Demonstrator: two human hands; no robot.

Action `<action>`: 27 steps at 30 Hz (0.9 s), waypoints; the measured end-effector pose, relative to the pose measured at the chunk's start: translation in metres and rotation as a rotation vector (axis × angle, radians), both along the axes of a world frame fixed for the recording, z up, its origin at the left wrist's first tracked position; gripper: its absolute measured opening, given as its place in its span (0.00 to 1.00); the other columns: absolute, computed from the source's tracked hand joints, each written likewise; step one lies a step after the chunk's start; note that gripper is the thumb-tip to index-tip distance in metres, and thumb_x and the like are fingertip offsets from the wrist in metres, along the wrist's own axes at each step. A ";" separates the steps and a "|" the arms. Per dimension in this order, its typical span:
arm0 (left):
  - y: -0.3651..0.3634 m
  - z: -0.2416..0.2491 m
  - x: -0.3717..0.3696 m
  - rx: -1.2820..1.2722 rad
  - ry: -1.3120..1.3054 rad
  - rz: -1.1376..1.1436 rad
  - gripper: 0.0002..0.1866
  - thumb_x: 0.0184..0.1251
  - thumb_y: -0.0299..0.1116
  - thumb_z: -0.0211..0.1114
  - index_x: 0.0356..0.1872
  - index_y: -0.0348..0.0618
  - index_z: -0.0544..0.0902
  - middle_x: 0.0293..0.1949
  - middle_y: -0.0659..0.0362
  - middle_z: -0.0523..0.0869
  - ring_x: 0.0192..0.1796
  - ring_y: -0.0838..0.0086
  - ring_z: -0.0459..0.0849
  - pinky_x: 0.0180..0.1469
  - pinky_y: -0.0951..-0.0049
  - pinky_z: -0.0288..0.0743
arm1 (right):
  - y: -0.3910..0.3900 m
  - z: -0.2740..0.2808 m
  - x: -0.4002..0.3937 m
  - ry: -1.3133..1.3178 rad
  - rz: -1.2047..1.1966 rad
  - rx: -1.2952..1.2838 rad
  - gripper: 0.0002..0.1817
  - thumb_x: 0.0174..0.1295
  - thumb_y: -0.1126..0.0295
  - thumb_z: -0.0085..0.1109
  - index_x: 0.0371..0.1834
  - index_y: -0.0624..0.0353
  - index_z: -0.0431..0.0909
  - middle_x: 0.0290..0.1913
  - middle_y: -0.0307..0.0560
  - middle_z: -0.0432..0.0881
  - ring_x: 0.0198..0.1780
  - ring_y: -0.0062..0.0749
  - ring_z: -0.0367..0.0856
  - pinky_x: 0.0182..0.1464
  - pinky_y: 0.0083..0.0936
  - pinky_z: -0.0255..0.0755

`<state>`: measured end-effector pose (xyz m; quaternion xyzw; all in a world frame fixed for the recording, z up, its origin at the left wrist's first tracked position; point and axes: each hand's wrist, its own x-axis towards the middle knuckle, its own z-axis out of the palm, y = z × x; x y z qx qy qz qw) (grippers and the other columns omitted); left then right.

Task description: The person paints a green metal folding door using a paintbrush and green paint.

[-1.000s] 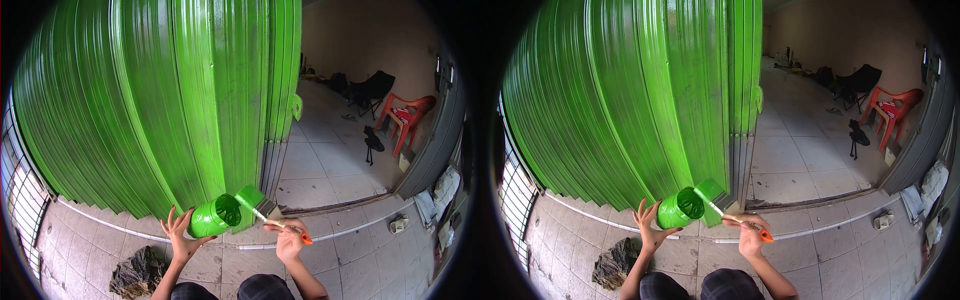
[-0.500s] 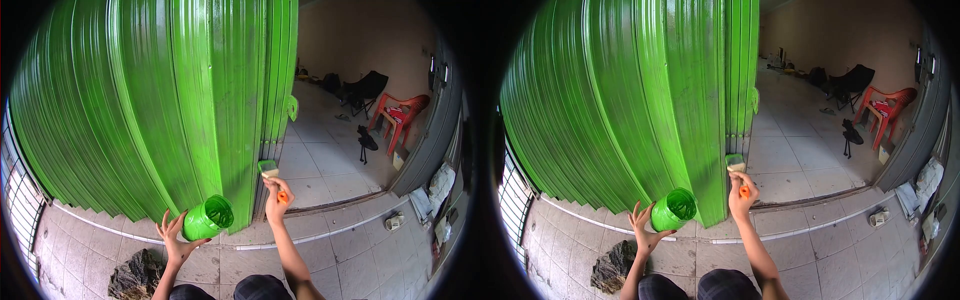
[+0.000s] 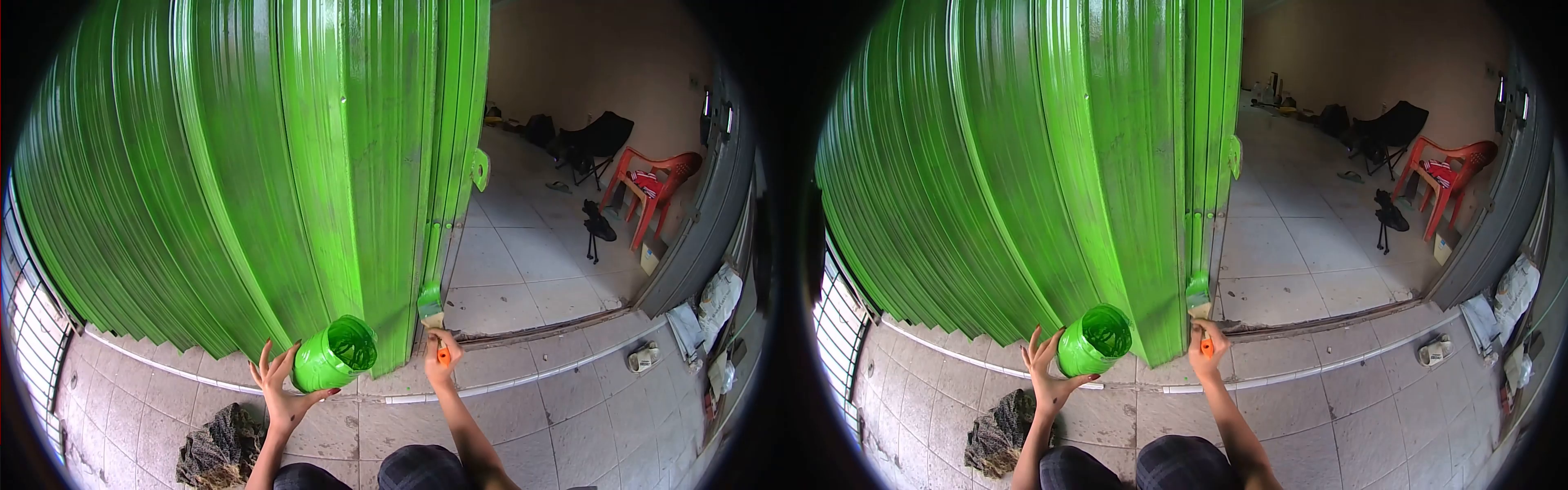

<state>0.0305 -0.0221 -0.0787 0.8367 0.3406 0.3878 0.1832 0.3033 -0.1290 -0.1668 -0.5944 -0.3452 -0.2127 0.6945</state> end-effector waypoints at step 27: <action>0.002 -0.001 -0.003 -0.020 -0.011 -0.020 0.50 0.28 0.57 0.83 0.60 0.45 0.78 0.52 0.56 0.83 0.74 0.58 0.59 0.72 0.39 0.29 | 0.006 0.062 0.003 0.169 0.145 0.224 0.05 0.59 0.83 0.53 0.33 0.70 0.79 0.30 0.47 0.84 0.34 0.27 0.84 0.38 0.21 0.77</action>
